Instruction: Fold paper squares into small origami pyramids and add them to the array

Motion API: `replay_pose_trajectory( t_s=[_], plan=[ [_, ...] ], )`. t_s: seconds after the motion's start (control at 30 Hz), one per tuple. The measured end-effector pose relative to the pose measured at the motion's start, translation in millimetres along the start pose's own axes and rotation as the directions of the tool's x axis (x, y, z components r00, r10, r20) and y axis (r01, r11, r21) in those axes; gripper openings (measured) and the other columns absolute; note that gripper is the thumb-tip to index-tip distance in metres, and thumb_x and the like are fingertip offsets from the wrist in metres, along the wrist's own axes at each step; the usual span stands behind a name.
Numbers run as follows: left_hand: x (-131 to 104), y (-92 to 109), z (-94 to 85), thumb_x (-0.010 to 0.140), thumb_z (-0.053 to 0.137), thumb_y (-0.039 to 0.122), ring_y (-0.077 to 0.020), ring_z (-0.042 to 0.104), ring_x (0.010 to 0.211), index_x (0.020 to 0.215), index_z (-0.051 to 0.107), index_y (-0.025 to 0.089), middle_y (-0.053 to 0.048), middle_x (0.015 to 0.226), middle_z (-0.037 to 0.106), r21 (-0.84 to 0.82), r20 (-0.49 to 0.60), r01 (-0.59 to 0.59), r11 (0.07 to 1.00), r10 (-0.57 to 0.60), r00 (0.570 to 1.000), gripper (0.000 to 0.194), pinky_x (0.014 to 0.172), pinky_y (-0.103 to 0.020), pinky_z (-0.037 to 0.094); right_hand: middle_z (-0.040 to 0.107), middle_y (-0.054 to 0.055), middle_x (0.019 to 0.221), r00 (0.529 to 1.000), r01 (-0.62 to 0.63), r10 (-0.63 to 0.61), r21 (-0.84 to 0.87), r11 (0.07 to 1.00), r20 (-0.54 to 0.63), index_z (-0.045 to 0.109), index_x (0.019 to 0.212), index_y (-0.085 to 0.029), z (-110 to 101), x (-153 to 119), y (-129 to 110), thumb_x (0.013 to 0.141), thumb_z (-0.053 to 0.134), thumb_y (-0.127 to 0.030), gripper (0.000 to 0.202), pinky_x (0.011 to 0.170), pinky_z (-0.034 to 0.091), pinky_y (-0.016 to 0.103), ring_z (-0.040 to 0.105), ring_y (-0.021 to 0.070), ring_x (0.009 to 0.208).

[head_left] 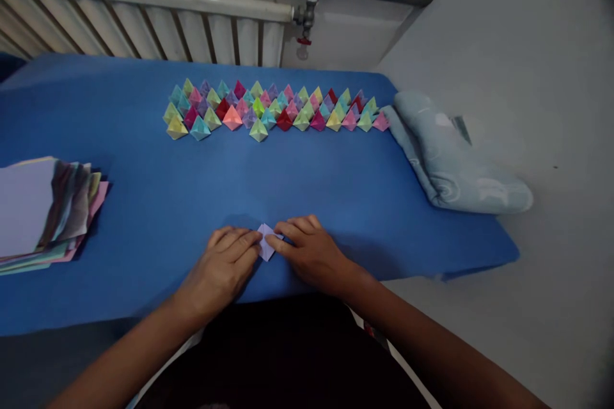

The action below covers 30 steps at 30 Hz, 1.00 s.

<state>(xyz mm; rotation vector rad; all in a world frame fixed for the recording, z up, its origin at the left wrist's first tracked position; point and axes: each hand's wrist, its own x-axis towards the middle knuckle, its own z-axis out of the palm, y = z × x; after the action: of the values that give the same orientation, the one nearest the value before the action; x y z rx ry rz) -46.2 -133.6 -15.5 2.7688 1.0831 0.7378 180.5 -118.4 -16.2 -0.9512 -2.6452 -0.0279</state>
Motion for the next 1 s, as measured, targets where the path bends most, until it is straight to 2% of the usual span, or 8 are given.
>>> replay_pose_trajectory(
  t_s=[0.2,0.37,0.47,0.57,0.63,0.7,0.8,1.0],
  plan=[
    [-2,-5,2.6,0.096,0.044,0.009,-0.0244,0.064,0.106,0.11,0.066,0.017,-0.012,0.12,0.069,-0.019,0.027,-0.027,0.999,0.027,0.999,0.027,0.097,-0.044,0.043,0.061,0.01,0.125,0.995,-0.04,0.036,0.044,0.998,0.095,0.056,0.128,-0.023,-3,-5,-1,0.096,0.044,-0.015,0.035,0.087,0.035,0.041,0.045,0.0243,0.108],
    [1,-6,1.3,0.096,0.044,0.01,-0.0238,0.065,0.106,0.11,0.067,0.02,-0.01,0.132,0.063,-0.067,0.061,-0.014,0.998,0.018,0.998,0.029,0.099,-0.046,0.042,0.058,0.01,0.131,0.989,0.013,-0.019,0.04,0.999,0.147,0.055,0.131,-0.021,-8,-5,2,0.095,0.046,-0.016,0.037,0.086,0.036,0.041,0.044,0.0255,0.11],
    [7,-8,0.1,0.095,0.046,0.012,-0.0238,0.066,0.103,0.103,0.069,0.023,-0.008,0.127,0.067,-0.126,0.083,0.008,0.992,0.003,0.997,0.027,0.101,-0.048,0.041,0.056,0.009,0.132,0.983,0.033,-0.038,0.033,0.999,0.18,0.054,0.132,-0.022,-10,-4,4,0.096,0.045,-0.017,0.037,0.085,0.036,0.041,0.044,0.0259,0.111],
    [11,-9,-0.3,0.094,0.047,0.015,-0.0238,0.066,0.102,0.098,0.069,0.022,-0.008,0.119,0.071,-0.118,0.099,0.001,0.993,0.011,0.995,0.024,0.101,-0.048,0.041,0.056,0.009,0.132,0.977,0.029,-0.038,0.047,0.998,0.211,0.053,0.133,-0.024,-12,-3,5,0.096,0.045,-0.016,0.039,0.085,0.036,0.041,0.045,0.0256,0.111],
    [12,-10,-0.1,0.094,0.046,0.015,-0.0237,0.066,0.102,0.098,0.068,0.021,-0.008,0.116,0.072,-0.094,0.096,-0.021,0.995,0.03,0.995,0.024,0.1,-0.047,0.041,0.058,0.009,0.13,0.986,-0.01,-0.004,0.078,0.997,0.17,0.054,0.131,-0.024,-13,-4,3,0.096,0.043,-0.015,0.038,0.085,0.037,0.04,0.046,0.0246,0.11],
    [11,-11,0.1,0.094,0.045,0.013,-0.024,0.066,0.102,0.099,0.068,0.021,-0.009,0.117,0.071,-0.074,0.082,-0.044,0.996,0.05,0.995,0.025,0.099,-0.047,0.041,0.061,0.009,0.124,0.991,-0.106,0.094,0.126,0.986,0.095,0.057,0.127,-0.022,-14,-6,-1,0.097,0.042,-0.015,0.035,0.085,0.038,0.038,0.05,0.0227,0.105],
    [9,-12,0.1,0.093,0.045,0.012,-0.0246,0.065,0.103,0.1,0.067,0.02,-0.009,0.118,0.071,-0.092,0.071,-0.037,0.995,0.044,0.997,0.025,0.099,-0.047,0.04,0.065,0.009,0.11,0.972,-0.233,0.231,0.188,0.954,0.035,0.063,0.117,-0.019,-13,-6,-6,0.097,0.045,-0.017,0.027,0.081,0.039,0.036,0.053,0.0201,0.091],
    [9,-14,0.2,0.09,0.05,0.012,-0.0238,0.065,0.104,0.112,0.065,0.022,-0.008,0.118,0.07,-0.145,0.062,-0.012,0.989,0.022,0.998,0.029,0.101,-0.047,0.039,0.067,0.007,0.1,0.973,-0.232,0.227,0.154,0.96,0.051,0.067,0.105,-0.019,-10,-3,-8,0.094,0.053,-0.02,0.018,0.076,0.035,0.033,0.051,0.0177,0.083]
  ],
)
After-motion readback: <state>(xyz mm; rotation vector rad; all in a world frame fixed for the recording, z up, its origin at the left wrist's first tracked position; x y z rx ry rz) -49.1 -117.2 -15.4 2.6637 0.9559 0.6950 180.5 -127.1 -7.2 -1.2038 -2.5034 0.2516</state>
